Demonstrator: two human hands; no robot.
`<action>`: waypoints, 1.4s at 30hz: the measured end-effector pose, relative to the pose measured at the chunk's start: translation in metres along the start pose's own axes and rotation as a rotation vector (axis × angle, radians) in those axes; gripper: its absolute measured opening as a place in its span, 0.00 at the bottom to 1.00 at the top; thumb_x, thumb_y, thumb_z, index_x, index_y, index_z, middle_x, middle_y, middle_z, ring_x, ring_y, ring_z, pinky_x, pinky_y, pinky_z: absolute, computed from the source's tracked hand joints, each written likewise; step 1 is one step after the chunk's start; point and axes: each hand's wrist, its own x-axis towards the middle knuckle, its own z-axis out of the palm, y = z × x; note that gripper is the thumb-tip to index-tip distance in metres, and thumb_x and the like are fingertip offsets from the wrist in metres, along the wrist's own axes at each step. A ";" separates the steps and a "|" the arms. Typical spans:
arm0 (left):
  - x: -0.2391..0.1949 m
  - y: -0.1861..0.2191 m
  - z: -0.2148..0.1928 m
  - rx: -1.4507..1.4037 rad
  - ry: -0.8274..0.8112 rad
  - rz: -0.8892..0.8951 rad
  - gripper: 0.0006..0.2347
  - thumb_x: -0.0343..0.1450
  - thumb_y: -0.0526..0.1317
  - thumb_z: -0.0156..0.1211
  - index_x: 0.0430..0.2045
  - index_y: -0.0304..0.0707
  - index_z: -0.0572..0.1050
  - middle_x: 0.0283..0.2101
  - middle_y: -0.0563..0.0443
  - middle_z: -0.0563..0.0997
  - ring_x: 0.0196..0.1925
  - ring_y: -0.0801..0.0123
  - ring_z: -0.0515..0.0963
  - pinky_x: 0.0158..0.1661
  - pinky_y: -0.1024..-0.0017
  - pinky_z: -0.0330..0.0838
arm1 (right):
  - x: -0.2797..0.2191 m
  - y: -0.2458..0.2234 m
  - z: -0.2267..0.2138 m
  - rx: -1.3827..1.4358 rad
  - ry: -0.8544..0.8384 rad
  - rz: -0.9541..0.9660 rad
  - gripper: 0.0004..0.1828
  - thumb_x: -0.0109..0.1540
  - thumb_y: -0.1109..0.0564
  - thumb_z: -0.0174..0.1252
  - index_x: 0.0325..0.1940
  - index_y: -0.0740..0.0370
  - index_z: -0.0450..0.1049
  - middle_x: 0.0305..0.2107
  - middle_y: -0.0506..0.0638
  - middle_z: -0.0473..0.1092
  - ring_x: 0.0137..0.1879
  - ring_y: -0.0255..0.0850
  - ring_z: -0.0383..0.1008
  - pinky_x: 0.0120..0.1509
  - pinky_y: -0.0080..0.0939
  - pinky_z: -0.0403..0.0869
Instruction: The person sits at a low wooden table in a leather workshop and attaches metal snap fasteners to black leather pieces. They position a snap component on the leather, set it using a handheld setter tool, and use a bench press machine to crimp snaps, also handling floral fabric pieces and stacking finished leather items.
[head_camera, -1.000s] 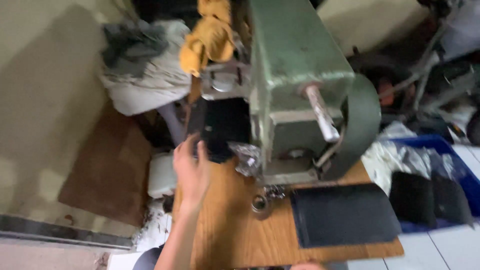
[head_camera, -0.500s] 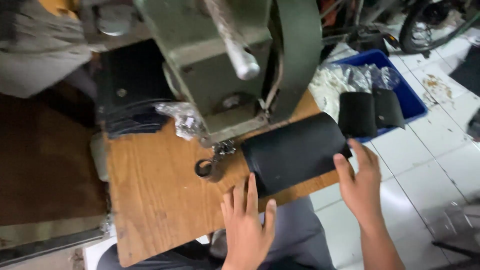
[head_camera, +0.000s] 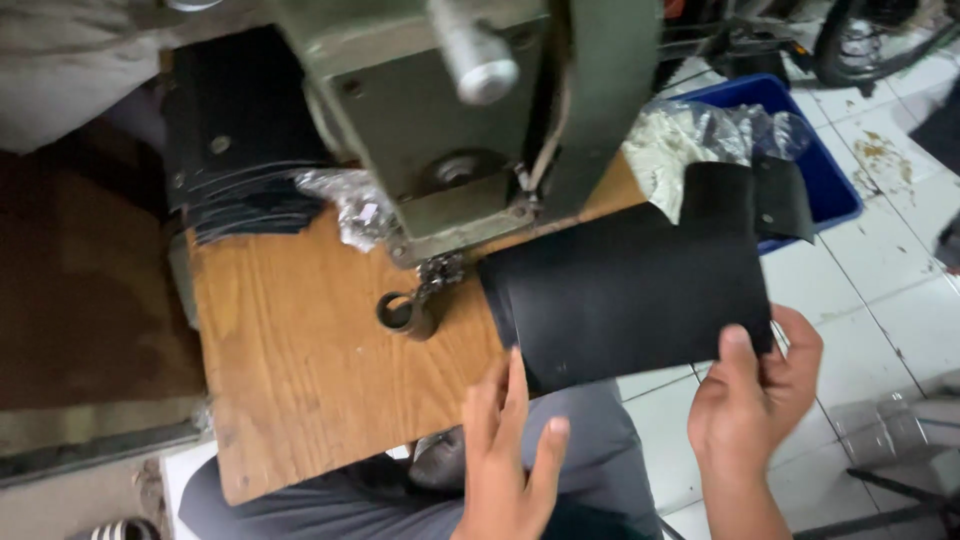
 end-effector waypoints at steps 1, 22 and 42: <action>-0.009 -0.002 -0.003 0.006 0.018 -0.008 0.25 0.74 0.41 0.54 0.65 0.23 0.63 0.64 0.33 0.68 0.58 0.51 0.72 0.58 0.60 0.65 | -0.007 -0.004 0.001 0.004 -0.020 0.007 0.20 0.68 0.67 0.51 0.63 0.62 0.58 0.52 0.56 0.69 0.52 0.35 0.72 0.69 0.34 0.72; -0.097 -0.077 -0.122 -0.651 0.780 -0.767 0.13 0.75 0.32 0.51 0.26 0.13 0.75 0.21 0.23 0.82 0.16 0.54 0.74 0.21 0.64 0.71 | -0.056 0.014 0.166 -0.881 -0.957 -0.411 0.55 0.58 0.47 0.66 0.77 0.72 0.42 0.58 0.66 0.65 0.47 0.45 0.76 0.39 0.40 0.76; -0.113 -0.112 -0.094 -0.683 0.588 -0.684 0.12 0.74 0.33 0.53 0.39 0.19 0.83 0.28 0.43 0.84 0.23 0.71 0.71 0.25 0.77 0.64 | -0.043 0.056 0.265 -0.598 -0.983 -0.493 0.28 0.61 0.63 0.66 0.62 0.71 0.62 0.47 0.62 0.69 0.41 0.50 0.77 0.43 0.45 0.77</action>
